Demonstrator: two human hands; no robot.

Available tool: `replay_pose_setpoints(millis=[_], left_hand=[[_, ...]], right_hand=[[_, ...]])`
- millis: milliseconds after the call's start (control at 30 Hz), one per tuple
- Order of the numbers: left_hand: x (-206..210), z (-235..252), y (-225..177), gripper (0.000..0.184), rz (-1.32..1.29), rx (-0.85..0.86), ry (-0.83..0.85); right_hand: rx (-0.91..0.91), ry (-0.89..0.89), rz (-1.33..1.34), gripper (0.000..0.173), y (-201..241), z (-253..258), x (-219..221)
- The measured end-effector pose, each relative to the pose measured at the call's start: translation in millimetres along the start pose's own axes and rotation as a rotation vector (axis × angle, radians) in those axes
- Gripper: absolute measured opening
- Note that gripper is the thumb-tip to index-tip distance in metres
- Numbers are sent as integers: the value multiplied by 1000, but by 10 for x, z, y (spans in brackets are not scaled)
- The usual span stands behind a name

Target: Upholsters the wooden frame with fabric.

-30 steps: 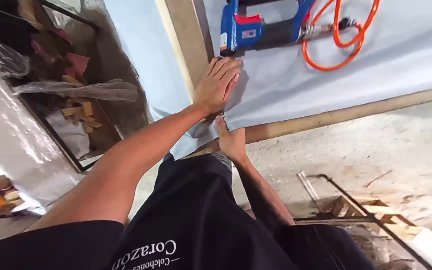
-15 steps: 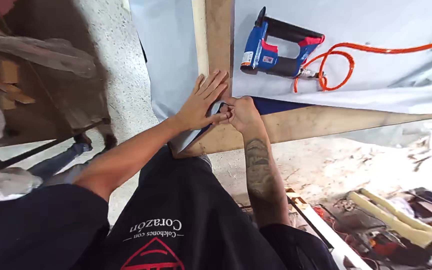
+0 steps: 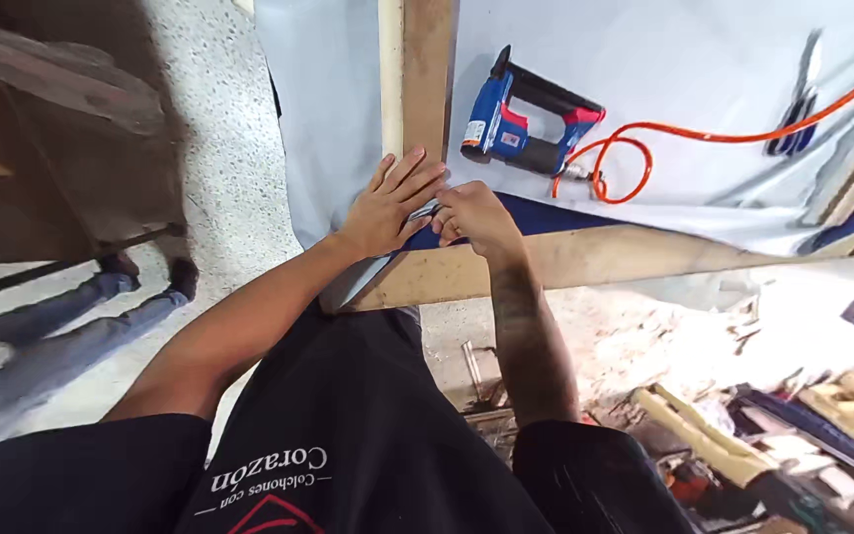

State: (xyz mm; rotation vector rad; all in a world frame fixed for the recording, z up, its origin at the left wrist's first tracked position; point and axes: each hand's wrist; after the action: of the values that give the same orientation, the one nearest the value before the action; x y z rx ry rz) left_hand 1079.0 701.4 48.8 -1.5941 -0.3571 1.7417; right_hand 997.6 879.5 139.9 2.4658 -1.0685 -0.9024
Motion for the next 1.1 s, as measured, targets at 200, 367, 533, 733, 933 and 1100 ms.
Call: replay_pose_setpoints(millis=[200, 367, 533, 733, 933, 1100], left_hand=[[91, -40, -31, 45, -41, 12, -137], [144, -59, -16, 43, -92, 22, -195], [143, -45, 18, 42, -125, 32, -240], [174, -59, 48, 41, -160, 42, -223], [163, -58, 83, 43, -164, 58, -225], [154, -52, 90, 43, -186, 62, -218]], right_hand=[[-618, -554, -762, 79, -156, 422, -759], [-698, -391, -818, 91, -140, 804, -920], [-647, -416, -788, 45, 25, -368, -1106], [-708, -482, -533, 33, -697, -1539, -258], [-322, -508, -499, 39, -871, -1382, 245], [-282, -494, -528, 38, -801, -1338, 353]])
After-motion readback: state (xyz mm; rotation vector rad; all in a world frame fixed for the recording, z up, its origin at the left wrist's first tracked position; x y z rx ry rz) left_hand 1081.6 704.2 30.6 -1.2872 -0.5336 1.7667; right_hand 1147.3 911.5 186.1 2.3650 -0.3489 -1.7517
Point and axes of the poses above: each hand's wrist, its own z-axis towards the middle knuckle, its own x-axis out of the palm, y = z × x, and after that the axes turned 13 degrees about -y, right-handed
